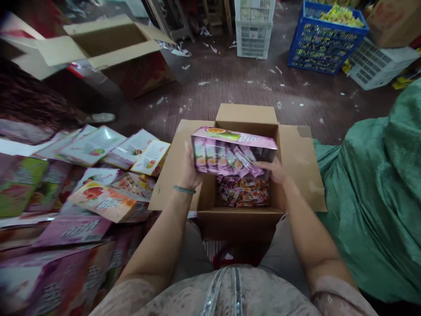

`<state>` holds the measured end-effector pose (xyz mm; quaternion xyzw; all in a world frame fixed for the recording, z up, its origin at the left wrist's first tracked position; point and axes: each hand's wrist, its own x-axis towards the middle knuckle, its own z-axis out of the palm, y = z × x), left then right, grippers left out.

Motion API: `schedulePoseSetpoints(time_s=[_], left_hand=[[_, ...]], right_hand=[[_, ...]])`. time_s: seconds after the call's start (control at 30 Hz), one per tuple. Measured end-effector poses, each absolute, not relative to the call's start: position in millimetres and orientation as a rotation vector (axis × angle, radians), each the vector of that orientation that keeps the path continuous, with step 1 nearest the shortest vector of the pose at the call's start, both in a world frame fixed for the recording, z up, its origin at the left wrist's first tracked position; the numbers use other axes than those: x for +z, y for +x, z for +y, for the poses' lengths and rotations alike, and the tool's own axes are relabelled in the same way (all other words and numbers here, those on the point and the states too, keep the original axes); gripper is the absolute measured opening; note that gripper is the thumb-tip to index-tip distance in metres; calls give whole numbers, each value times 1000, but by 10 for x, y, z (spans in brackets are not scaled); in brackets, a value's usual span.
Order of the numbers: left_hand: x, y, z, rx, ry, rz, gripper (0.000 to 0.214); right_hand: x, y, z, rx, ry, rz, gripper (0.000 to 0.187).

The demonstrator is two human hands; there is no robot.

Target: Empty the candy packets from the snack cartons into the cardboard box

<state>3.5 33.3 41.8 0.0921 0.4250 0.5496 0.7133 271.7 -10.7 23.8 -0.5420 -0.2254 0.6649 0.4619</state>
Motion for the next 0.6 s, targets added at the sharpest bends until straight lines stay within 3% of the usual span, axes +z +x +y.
schedulePoseSetpoints(time_s=[0.1, 0.43, 0.6], left_hand=[[407, 112, 288, 1152, 248, 941, 51], [443, 131, 281, 1222, 242, 1068, 67], [456, 155, 276, 1239, 244, 1030, 64]], right_hand=[[179, 2794, -76, 1578, -1349, -537, 55], [122, 2736, -47, 1320, -1386, -694, 83], [140, 2687, -93, 1250, -1389, -712, 83]])
